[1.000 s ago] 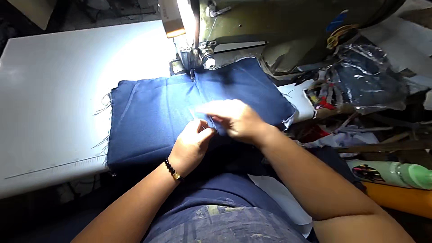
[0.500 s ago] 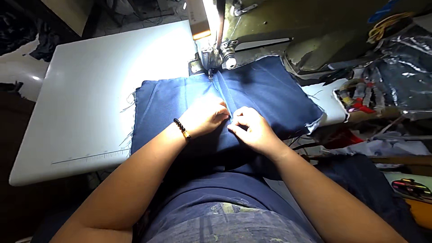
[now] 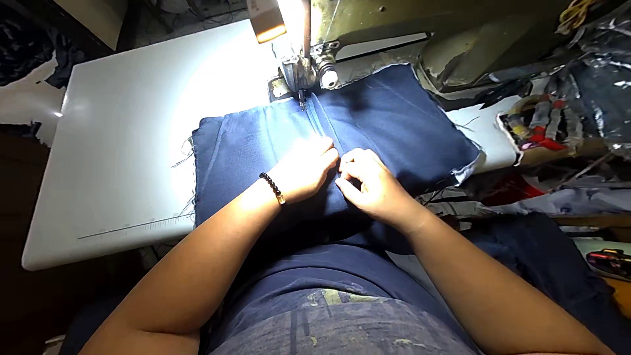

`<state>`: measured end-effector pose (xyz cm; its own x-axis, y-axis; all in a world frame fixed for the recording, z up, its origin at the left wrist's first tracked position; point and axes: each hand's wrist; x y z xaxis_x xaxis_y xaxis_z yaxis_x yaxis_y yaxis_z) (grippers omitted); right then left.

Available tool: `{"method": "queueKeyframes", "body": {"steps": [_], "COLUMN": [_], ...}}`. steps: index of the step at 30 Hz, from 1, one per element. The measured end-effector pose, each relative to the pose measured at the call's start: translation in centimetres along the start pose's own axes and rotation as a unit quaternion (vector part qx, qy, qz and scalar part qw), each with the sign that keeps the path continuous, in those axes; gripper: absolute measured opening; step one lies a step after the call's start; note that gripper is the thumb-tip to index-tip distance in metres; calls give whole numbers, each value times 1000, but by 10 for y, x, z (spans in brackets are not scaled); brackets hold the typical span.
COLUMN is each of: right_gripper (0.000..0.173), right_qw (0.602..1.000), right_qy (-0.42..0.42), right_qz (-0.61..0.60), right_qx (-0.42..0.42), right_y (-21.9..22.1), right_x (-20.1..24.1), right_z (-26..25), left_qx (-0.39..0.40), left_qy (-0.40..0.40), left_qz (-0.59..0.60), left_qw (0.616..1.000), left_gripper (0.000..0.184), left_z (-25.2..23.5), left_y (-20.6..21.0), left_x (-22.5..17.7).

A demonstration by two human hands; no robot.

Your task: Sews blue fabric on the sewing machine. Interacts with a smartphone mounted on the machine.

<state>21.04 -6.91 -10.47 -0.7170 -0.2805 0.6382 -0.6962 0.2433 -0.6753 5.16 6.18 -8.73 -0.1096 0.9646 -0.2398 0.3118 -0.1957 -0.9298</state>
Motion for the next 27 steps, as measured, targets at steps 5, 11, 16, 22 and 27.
{"method": "queueKeyframes", "body": {"steps": [5, 11, 16, 22, 27], "right_gripper": [20, 21, 20, 19, 21], "right_qw": [999, 1000, 1000, 1000, 999], "right_qy": [11, 10, 7, 13, -15], "right_qz": [34, 18, 4, 13, 14], "right_qx": [-9, -14, -17, -6, -27], "right_y": [4, 2, 2, 1, -1], "right_x": [4, 2, 1, 0, -1], "right_z": [-1, -3, -3, -4, 1], "left_qx": [-59, -56, -43, -22, -26], "left_qy": [-251, -320, -324, -349, -336], "left_qz": [1, 25, 11, 17, 4], "left_qw": [966, 945, 945, 937, 941], "left_gripper": [42, 55, 57, 53, 51], "left_z": [15, 16, 14, 7, 9], "left_y": [5, 7, 4, 1, 3], "left_x": [-27, -32, -38, -39, -42]}}
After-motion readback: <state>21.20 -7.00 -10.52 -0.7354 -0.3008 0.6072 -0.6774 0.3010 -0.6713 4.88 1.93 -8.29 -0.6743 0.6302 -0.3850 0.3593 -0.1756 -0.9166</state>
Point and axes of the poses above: each hand's wrist, its own z-axis away from the middle knuckle, its own y-axis out of the palm, x = y × z, and after that the axes turned 1 degree about x, right-handed
